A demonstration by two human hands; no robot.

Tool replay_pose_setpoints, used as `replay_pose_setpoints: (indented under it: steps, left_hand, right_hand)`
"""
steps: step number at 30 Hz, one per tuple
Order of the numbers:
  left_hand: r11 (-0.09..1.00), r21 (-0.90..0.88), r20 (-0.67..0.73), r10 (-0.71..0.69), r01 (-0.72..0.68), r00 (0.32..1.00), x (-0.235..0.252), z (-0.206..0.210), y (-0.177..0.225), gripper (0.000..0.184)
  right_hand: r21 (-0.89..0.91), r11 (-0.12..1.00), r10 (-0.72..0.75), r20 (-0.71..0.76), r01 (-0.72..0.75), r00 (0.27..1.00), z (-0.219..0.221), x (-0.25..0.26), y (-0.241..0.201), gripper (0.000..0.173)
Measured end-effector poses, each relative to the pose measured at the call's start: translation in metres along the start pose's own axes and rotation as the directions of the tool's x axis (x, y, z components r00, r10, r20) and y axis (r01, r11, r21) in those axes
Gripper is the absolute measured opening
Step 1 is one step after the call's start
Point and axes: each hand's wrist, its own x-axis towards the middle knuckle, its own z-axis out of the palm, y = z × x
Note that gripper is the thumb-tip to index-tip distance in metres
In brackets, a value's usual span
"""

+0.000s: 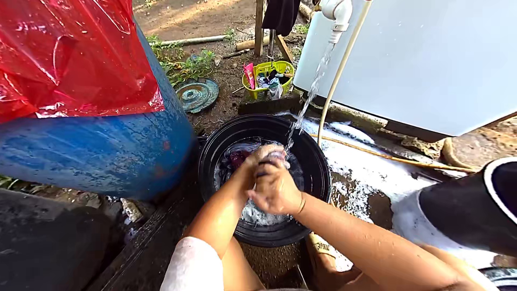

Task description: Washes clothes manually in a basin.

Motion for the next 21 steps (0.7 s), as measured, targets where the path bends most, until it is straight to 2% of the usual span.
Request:
replay_pose_setpoints:
  steps: [3,5,7,9,11,12,14,15,16,18,19,21]
  left_hand:
    - [0.908,0.356,-0.050,-0.216,0.219,0.975,-0.005,0.019,-0.002,0.025]
    - [0.694,0.650,-0.103,-0.324,0.311,0.940,-0.001,0.032,-0.009,0.036]
    - [0.427,0.841,-0.156,-0.397,0.332,0.905,0.002,0.046,-0.019,0.042]
    - [0.181,0.926,-0.223,-0.444,0.331,0.868,0.001,0.061,-0.031,0.040]
    - [0.038,0.950,-0.259,-0.459,0.311,0.850,-0.001,0.074,-0.044,0.033]
    - [0.009,0.950,-0.274,-0.462,0.314,0.844,-0.002,0.078,-0.051,0.032]
    - [0.039,0.933,-0.304,-0.444,0.357,0.843,-0.006,0.081,-0.055,0.030]
    - [0.115,0.915,-0.309,-0.417,0.387,0.855,-0.009,0.080,-0.054,0.032]
    - [0.245,0.880,-0.303,-0.373,0.408,0.877,-0.012,0.075,-0.053,0.037]
    - [0.601,0.693,-0.299,-0.262,0.398,0.918,-0.010,0.061,-0.055,0.053]
    - [0.743,0.565,-0.325,-0.200,0.359,0.924,-0.006,0.054,-0.055,0.061]
    - [0.837,0.468,-0.373,-0.103,0.282,0.922,-0.002,0.040,-0.045,0.074]
  right_hand:
    - [-0.039,0.980,-0.178,0.251,0.194,0.951,0.017,-0.030,-0.014,0.037]
    - [-0.004,0.972,-0.211,0.436,0.237,0.875,0.029,-0.050,-0.019,0.031]
    - [0.013,0.978,-0.176,0.597,0.210,0.783,0.042,-0.068,-0.022,0.030]
    - [0.032,0.995,-0.089,0.746,0.099,0.659,0.059,-0.084,-0.022,0.030]
    - [0.052,0.998,-0.025,0.798,-0.028,0.602,0.074,-0.097,-0.022,0.029]
    - [0.061,0.995,-0.005,0.802,-0.074,0.598,0.076,-0.099,-0.024,0.028]
    - [0.071,0.993,-0.004,0.808,-0.090,0.590,0.074,-0.097,-0.027,0.028]
    - [0.075,0.995,-0.027,0.811,-0.059,0.584,0.070,-0.097,-0.026,0.028]
    - [0.095,0.995,-0.055,0.833,-0.044,0.551,0.060,-0.093,-0.024,0.028]
    - [0.090,0.995,-0.059,0.884,-0.046,0.463,0.020,-0.074,-0.020,0.034]
    - [0.035,0.995,0.006,0.908,-0.089,0.419,-0.005,-0.061,-0.015,0.037]
    - [-0.210,0.950,0.279,0.901,-0.230,0.331,-0.063,-0.038,-0.002,0.037]
